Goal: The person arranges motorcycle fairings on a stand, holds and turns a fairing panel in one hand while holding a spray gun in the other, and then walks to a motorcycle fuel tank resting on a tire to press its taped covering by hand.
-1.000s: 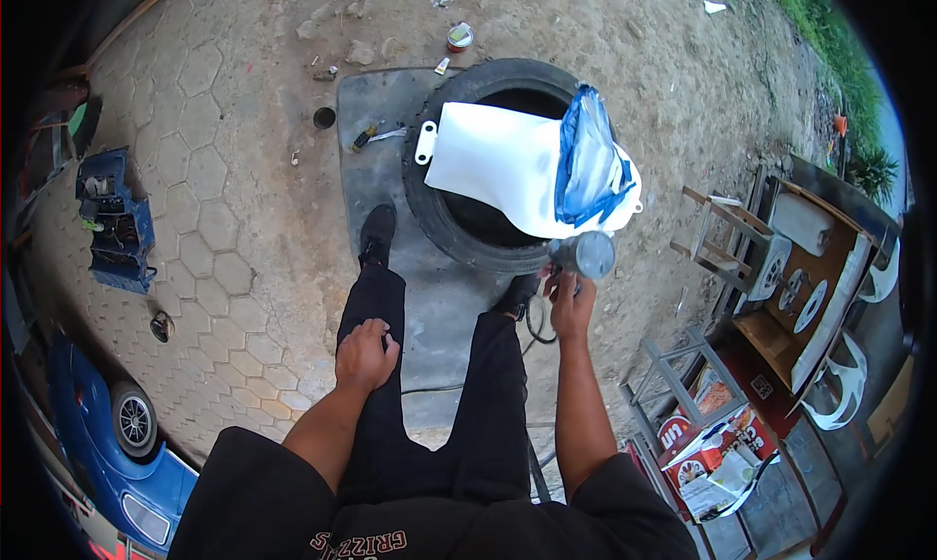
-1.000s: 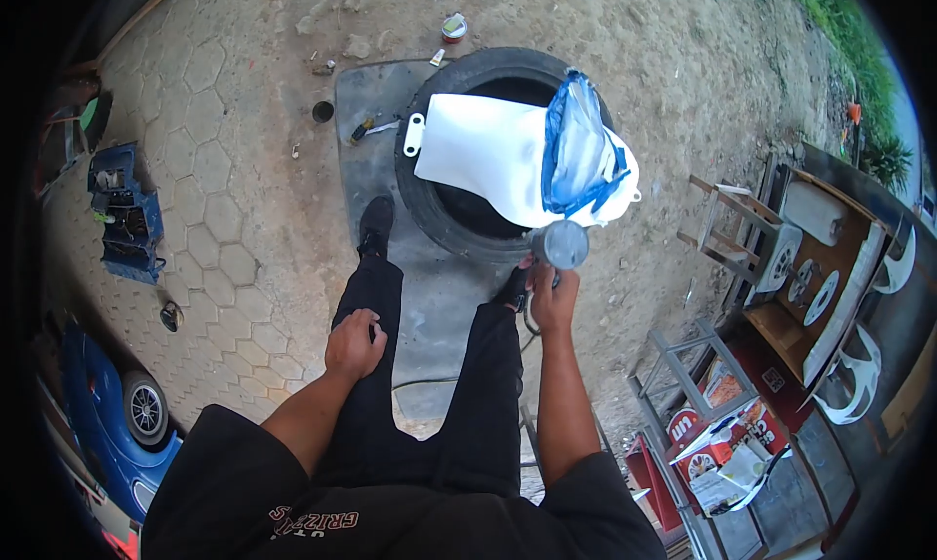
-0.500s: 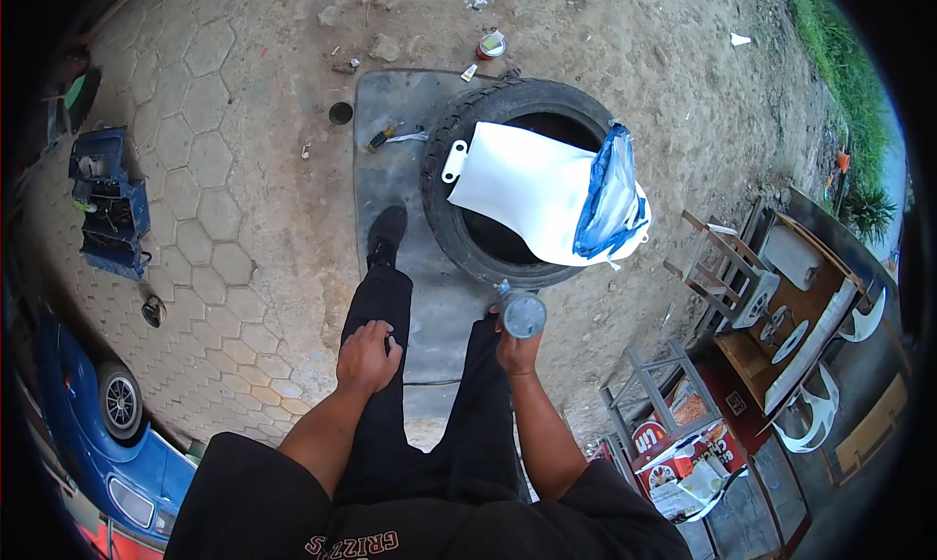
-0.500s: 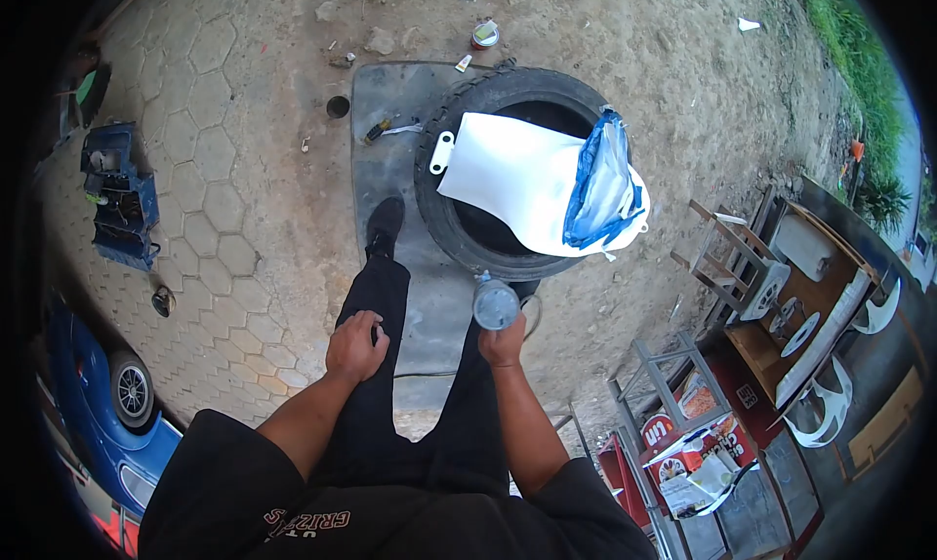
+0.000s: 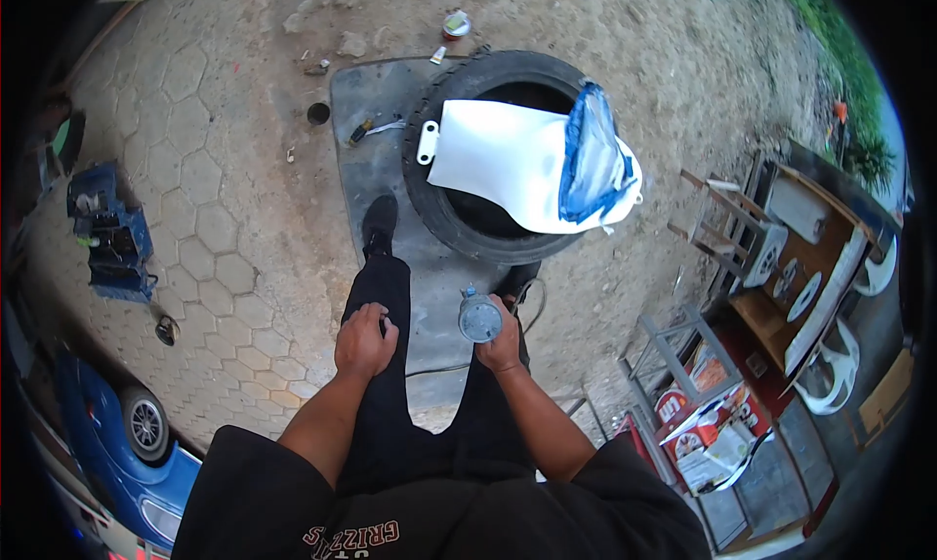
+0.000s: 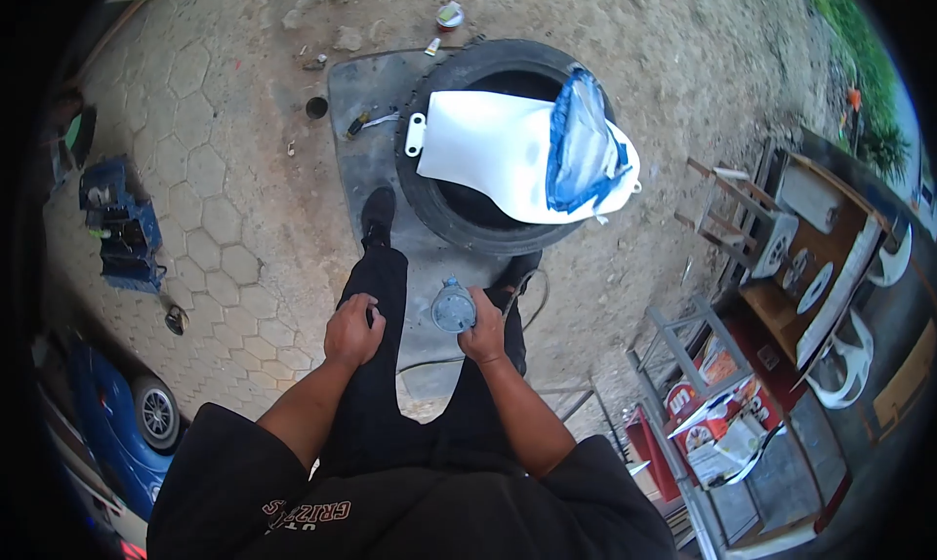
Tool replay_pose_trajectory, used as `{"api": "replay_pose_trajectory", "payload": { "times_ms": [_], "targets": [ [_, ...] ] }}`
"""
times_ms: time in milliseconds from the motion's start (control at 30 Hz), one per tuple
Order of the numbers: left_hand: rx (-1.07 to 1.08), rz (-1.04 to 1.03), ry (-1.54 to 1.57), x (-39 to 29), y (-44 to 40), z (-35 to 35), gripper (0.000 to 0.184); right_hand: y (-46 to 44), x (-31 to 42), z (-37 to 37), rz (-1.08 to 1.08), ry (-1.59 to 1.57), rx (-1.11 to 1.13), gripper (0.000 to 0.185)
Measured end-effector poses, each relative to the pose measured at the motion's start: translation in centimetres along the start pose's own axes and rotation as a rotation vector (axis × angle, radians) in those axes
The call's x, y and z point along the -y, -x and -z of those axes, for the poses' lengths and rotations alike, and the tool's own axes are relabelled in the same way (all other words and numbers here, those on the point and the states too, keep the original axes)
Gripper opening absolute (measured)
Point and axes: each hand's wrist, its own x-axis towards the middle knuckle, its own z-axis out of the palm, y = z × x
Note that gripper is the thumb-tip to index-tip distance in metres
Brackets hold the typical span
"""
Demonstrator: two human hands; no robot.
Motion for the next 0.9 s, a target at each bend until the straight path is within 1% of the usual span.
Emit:
{"api": "replay_pose_trajectory", "payload": {
  "times_ms": [67, 200, 233, 333, 367, 433, 500, 533, 600, 633, 667, 700, 733, 767, 800, 833, 867, 900],
  "targets": [
    [-0.015, 0.012, -0.008, -0.2, -0.6, 1.0, 0.025, 0.5, 0.5, 1.0, -0.008, -0.004, 0.026, 0.032],
    [0.015, 0.012, -0.043, -0.5, -2.0, 4.0, 0.026, 2.8, 3.2, 2.1, 0.01, -0.02, -0.101, 0.032],
    [0.031, 0.003, -0.062, -0.6, -2.4, 4.5, 0.027, 4.0, 4.0, 2.1, -0.029, -0.051, -0.139, 0.028],
    [0.227, 0.009, -0.147, -0.2, -2.8, 6.3, 0.033, 8.0, 7.8, 1.8, -0.083, -0.19, -0.301, 0.02],
    [0.285, -0.065, -0.187, 1.0, -2.9, 6.3, 0.037, 9.6, 8.7, 1.4, -0.107, -0.265, -0.338, 0.019],
    [0.407, -0.208, -0.274, 5.4, -2.9, 5.4, 0.046, 12.7, 10.3, 1.0, -0.135, -0.327, -0.416, 0.032],
    [0.433, -0.451, -0.237, 9.5, -2.3, 5.3, 0.055, 15.5, 11.6, 0.4, -0.088, -0.275, -0.488, 0.046],
    [0.452, -0.57, -0.217, 11.3, -1.9, 5.8, 0.06, 16.7, 12.6, 0.2, -0.079, -0.267, -0.522, 0.047],
    [0.507, -0.549, -0.198, 14.6, -0.5, 7.2, 0.067, 18.9, 14.9, -0.4, -0.065, -0.255, -0.601, 0.05],
    [0.534, -0.541, -0.195, 14.9, -0.3, 8.4, 0.071, 20.1, 15.0, -1.6, -0.056, -0.365, -0.644, 0.045],
    [0.713, -0.194, -0.395, 12.2, 1.4, 11.7, 0.076, 21.1, 15.5, -2.3, -0.025, -0.388, -0.671, 0.043],
    [0.795, -0.29, -0.35, 16.9, -0.1, 12.1, 0.076, 22.1, 15.9, -2.8, 0.01, -0.406, -0.7, 0.041],
    [0.863, -0.286, -0.529, 17.5, 0.5, 14.7, 0.071, 23.2, 16.3, -3.7, 0.044, -0.423, -0.73, 0.04],
    [0.816, -0.407, -0.619, 21.8, -0.2, 15.7, 0.066, 24.3, 16.4, -5.0, 0.025, -0.433, -0.763, 0.043],
    [0.912, -0.433, -0.687, 21.5, 1.4, 18.9, 0.063, 25.3, 16.4, -6.4, -0.009, -0.419, -0.804, 0.045],
    [0.886, -0.37, -0.758, 23.0, 2.4, 20.9, 0.06, 26.2, 16.4, -8.2, -0.043, -0.409, -0.839, 0.046],
    [0.848, -0.433, -0.697, 27.3, 1.9, 23.1, 0.059, 26.9, 16.0, -9.8, -0.074, -0.401, -0.873, 0.048],
    [0.823, -0.408, -0.692, 29.0, 2.7, 25.8, 0.058, 27.7, 16.2, -11.1, -0.11, -0.447, -0.895, 0.046]
  ]
}}
